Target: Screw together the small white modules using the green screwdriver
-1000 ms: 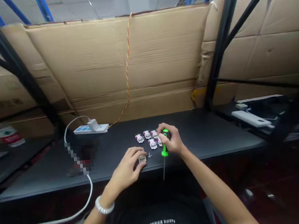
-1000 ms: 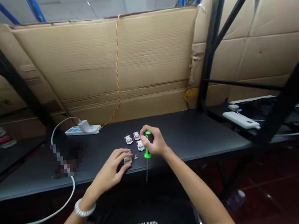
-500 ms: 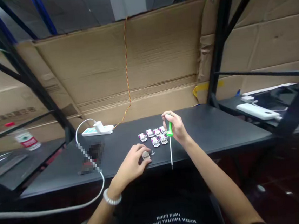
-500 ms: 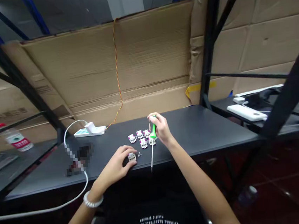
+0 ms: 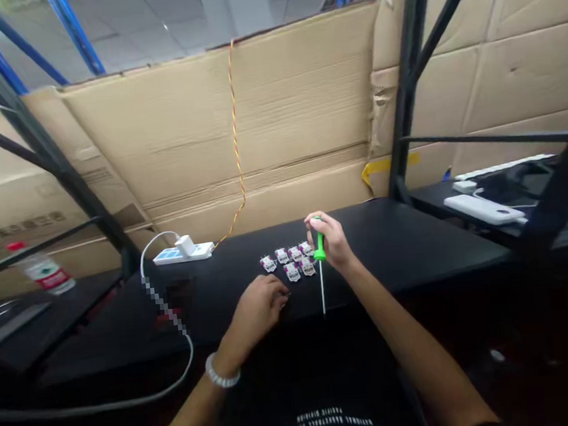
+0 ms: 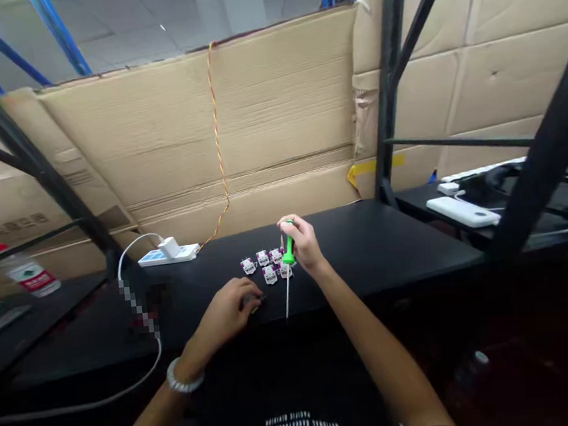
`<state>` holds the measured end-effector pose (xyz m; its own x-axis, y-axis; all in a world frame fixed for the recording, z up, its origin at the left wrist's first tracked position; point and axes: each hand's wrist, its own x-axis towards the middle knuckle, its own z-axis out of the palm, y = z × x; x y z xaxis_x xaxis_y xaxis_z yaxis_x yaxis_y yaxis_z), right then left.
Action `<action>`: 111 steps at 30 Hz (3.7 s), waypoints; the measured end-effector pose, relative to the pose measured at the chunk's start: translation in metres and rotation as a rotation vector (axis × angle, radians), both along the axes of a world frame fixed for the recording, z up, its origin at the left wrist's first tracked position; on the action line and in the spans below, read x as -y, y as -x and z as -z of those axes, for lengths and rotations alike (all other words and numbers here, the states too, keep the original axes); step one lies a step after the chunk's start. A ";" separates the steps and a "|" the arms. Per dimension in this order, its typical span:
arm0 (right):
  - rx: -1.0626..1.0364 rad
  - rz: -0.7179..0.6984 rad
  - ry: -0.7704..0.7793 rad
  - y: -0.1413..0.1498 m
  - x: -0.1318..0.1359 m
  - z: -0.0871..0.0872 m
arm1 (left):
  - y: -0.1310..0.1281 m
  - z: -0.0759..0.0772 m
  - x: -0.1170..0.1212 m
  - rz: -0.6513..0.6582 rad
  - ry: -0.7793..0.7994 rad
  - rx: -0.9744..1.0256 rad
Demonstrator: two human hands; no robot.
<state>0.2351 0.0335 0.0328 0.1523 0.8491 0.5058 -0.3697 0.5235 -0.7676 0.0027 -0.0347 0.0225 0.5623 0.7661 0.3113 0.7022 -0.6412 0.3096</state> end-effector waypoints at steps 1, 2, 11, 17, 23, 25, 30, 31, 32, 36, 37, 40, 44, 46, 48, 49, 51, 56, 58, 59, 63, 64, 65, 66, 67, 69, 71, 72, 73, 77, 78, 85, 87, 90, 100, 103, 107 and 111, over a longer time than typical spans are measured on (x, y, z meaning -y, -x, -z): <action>0.006 0.004 0.000 0.000 0.000 0.000 | -0.001 -0.001 0.001 -0.003 0.009 -0.011; 0.013 0.007 0.000 0.000 0.000 0.000 | -0.001 -0.003 0.001 -0.007 0.019 -0.018; 0.038 0.031 0.002 -0.002 0.000 0.000 | -0.007 -0.008 0.000 -0.025 0.090 -0.038; 0.039 0.023 0.006 -0.002 0.000 0.000 | -0.004 -0.006 -0.002 -0.042 0.062 -0.053; 0.038 0.029 0.000 -0.002 0.001 -0.001 | -0.016 -0.003 -0.001 -0.071 -0.023 -0.147; 0.041 0.036 -0.004 -0.002 0.001 0.000 | -0.019 -0.001 -0.001 -0.076 -0.069 -0.161; 0.060 0.032 -0.011 -0.003 0.000 0.001 | -0.020 0.004 -0.001 -0.134 -0.097 -0.149; 0.064 0.030 -0.013 -0.003 0.000 0.002 | -0.020 0.005 -0.001 -0.139 -0.093 -0.146; 0.066 0.029 -0.015 -0.003 0.000 0.002 | -0.020 0.005 -0.001 -0.142 -0.088 -0.145; 0.064 0.021 -0.019 -0.002 0.000 0.003 | -0.022 0.002 0.000 -0.156 -0.052 -0.148; 0.062 0.018 -0.019 -0.002 0.000 0.003 | -0.022 0.001 0.000 -0.158 -0.043 -0.148; 0.055 0.016 -0.019 -0.003 0.000 0.002 | -0.023 0.001 -0.001 -0.159 -0.036 -0.143; 0.034 0.013 -0.016 -0.003 0.001 0.001 | -0.019 0.002 -0.004 -0.163 -0.055 -0.116; 0.015 0.006 -0.014 -0.002 0.002 -0.001 | -0.014 -0.001 -0.007 -0.163 -0.060 -0.069; -0.008 -0.009 -0.012 0.000 0.004 -0.003 | -0.008 -0.006 -0.010 -0.147 -0.055 0.000; -0.019 -0.022 -0.011 0.000 0.005 -0.005 | -0.004 -0.010 -0.011 -0.133 -0.053 0.037; -0.043 -0.057 -0.007 0.000 0.009 -0.011 | 0.002 -0.018 -0.011 -0.089 -0.072 0.116; -0.013 -0.307 0.042 -0.011 0.035 -0.030 | 0.014 -0.034 -0.002 -0.008 -0.189 0.263; 0.204 -0.328 0.023 -0.012 0.052 -0.036 | 0.015 -0.038 0.005 0.018 -0.229 0.291; 0.377 -0.291 -0.009 -0.011 0.060 -0.039 | 0.015 -0.040 0.009 0.027 -0.243 0.306; 0.848 -0.075 -0.183 0.006 0.085 -0.042 | 0.014 -0.046 0.020 0.064 -0.255 0.362; 0.884 -0.040 -0.226 0.011 0.087 -0.041 | 0.014 -0.047 0.021 0.073 -0.253 0.374; 0.904 -0.024 -0.273 0.016 0.087 -0.040 | 0.014 -0.048 0.022 0.080 -0.253 0.388; 0.912 -0.017 -0.313 0.019 0.086 -0.038 | 0.014 -0.048 0.023 0.085 -0.253 0.405; 0.914 -0.015 -0.344 0.022 0.085 -0.036 | 0.014 -0.048 0.022 0.088 -0.248 0.426; 0.902 -0.009 -0.391 0.025 0.081 -0.033 | 0.014 -0.047 0.020 0.103 -0.215 0.475; 0.880 0.009 -0.426 0.026 0.077 -0.031 | 0.015 -0.047 0.017 0.126 -0.155 0.543; 0.868 0.018 -0.442 0.027 0.077 -0.030 | 0.015 -0.046 0.016 0.133 -0.120 0.584; 0.852 0.029 -0.462 0.027 0.076 -0.029 | 0.015 -0.046 0.015 0.139 -0.086 0.625; 0.773 0.088 -0.481 0.031 0.077 -0.027 | 0.012 -0.045 0.014 0.143 -0.008 0.772; 0.761 0.099 -0.470 0.032 0.078 -0.027 | 0.011 -0.045 0.015 0.146 -0.002 0.796; 0.729 0.101 -0.425 0.034 0.084 -0.031 | 0.004 -0.043 0.019 0.115 -0.121 0.884; 0.728 0.090 -0.433 0.033 0.085 -0.031 | 0.003 -0.043 0.020 0.112 -0.173 0.877; 0.722 0.071 -0.437 0.033 0.085 -0.032 | 0.001 -0.044 0.023 0.108 -0.237 0.850; 0.708 0.024 -0.318 0.036 0.089 -0.035 | 0.012 -0.045 0.022 0.165 -0.525 0.589; 0.725 -0.018 -0.256 0.037 0.092 -0.037 | 0.018 -0.041 0.018 0.199 -0.691 0.467; 0.745 -0.064 -0.225 0.039 0.096 -0.039 | 0.026 -0.031 0.018 0.225 -0.763 0.402; 0.782 -0.075 -0.224 0.045 0.100 -0.036 | 0.031 -0.017 0.020 0.197 -0.687 0.476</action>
<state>0.1901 -0.0664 0.0692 -0.3684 0.7092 0.6011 0.1895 0.6903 -0.6982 -0.0281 -0.0546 0.0397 0.3570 0.2233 0.9070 0.4527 -0.8907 0.0411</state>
